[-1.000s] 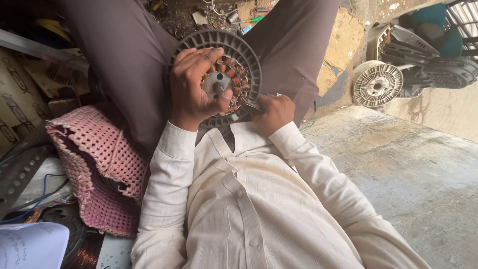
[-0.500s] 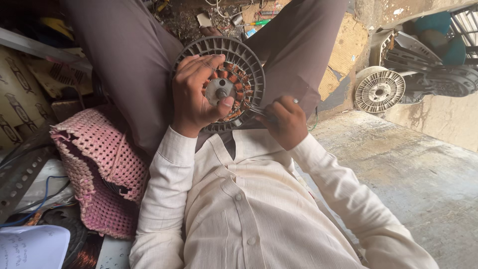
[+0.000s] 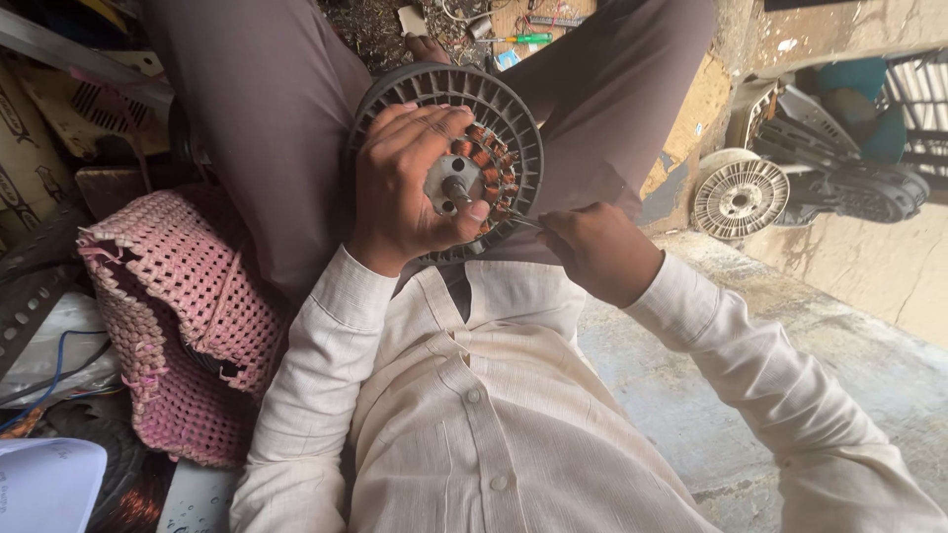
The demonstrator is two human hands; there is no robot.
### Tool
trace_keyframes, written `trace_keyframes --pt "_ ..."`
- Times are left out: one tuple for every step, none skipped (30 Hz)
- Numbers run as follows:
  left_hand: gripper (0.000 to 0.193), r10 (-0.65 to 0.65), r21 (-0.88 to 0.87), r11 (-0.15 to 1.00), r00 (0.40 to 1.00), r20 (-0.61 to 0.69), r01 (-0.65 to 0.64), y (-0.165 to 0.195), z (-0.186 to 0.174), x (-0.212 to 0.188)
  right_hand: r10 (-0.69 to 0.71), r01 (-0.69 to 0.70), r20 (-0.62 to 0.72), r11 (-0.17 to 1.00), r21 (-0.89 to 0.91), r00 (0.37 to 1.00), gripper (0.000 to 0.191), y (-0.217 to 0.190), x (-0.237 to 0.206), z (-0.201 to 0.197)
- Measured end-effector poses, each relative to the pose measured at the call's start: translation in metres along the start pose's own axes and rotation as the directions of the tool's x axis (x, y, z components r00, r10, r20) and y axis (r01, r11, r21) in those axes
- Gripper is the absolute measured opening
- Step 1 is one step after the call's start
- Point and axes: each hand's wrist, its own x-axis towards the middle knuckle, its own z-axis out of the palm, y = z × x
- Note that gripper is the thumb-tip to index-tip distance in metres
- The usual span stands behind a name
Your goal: The person sits on the ground with a ceiling fan motor stator on their lap and uses pliers to work on the copper windings, turning the stator and adjusting the wound coils around the slots while holding the motor steady with the other hand.
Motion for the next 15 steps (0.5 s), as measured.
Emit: trace_keyframes --pt "0.083 0.001 0.003 1.000 1.000 -0.003 -0.001 0.000 0.000 0.000 0.017 -0.017 0.016 0.999 -0.027 1.000 0.013 -0.002 0.002 -0.002" --pt "0.084 0.001 0.003 1.000 1.000 -0.005 -0.001 0.001 0.000 -0.001 0.036 -0.034 0.029 0.997 -0.068 0.999 0.013 -0.004 0.003 -0.002" --pt "0.084 0.003 0.003 1.000 1.000 -0.005 -0.003 0.000 0.000 -0.001 0.057 -0.053 0.039 0.993 -0.108 0.998 0.013 -0.006 0.004 -0.002" --pt "0.084 0.009 0.006 1.000 1.000 -0.006 -0.009 0.001 0.001 -0.002 0.082 -0.073 0.053 0.987 -0.144 0.995 0.015 -0.007 0.004 -0.002" --pt "0.084 0.012 0.012 1.000 1.000 -0.011 -0.012 0.000 0.001 -0.003 0.075 -0.068 0.049 0.987 -0.146 0.996 0.014 -0.008 0.004 -0.001" --pt "0.083 0.017 0.019 1.000 1.000 -0.015 -0.017 0.000 0.001 -0.003 0.068 -0.061 0.043 0.987 -0.148 0.997 0.013 -0.008 0.004 0.001" --pt "0.083 0.013 0.017 1.000 1.000 -0.022 -0.013 -0.001 0.001 -0.003 0.060 -0.055 0.032 0.987 -0.148 0.998 0.012 -0.007 0.005 0.002" --pt "0.083 0.011 0.015 1.000 1.000 -0.029 -0.010 -0.002 0.001 -0.003 0.042 -0.042 0.003 0.995 -0.088 0.999 0.010 -0.005 0.006 0.005" --pt "0.083 0.006 0.008 1.000 0.999 -0.038 -0.006 -0.002 0.002 -0.003 0.030 -0.030 -0.024 0.999 -0.032 0.999 0.007 -0.003 0.006 0.006" --pt "0.084 0.011 0.008 1.000 0.999 -0.038 -0.011 -0.004 0.002 -0.002 0.017 -0.016 -0.051 1.000 0.027 0.999 0.006 0.000 0.006 0.008" --pt "0.084 0.012 0.005 1.000 0.999 -0.037 -0.012 -0.004 0.001 -0.002 -0.022 0.027 -0.076 0.997 0.068 0.997 0.006 0.003 0.007 0.010" --pt "0.084 0.012 0.001 1.000 0.999 -0.034 -0.012 -0.004 0.002 -0.002 -0.057 0.068 -0.101 0.992 0.109 0.993 0.009 0.005 0.007 0.012" --pt "0.084 0.009 -0.003 1.000 0.999 -0.034 -0.009 -0.005 0.002 -0.002 -0.090 0.110 -0.134 0.983 0.149 0.987 0.012 0.008 0.007 0.014" --pt "0.083 0.004 -0.006 1.000 0.999 -0.036 -0.005 -0.004 0.002 -0.002 -0.077 0.098 -0.129 0.981 0.168 0.989 0.011 0.010 0.006 0.015" --pt "0.083 0.000 -0.007 1.000 0.999 -0.042 0.000 -0.004 0.002 -0.002 -0.068 0.090 -0.123 0.979 0.185 0.990 0.011 0.011 0.006 0.016"
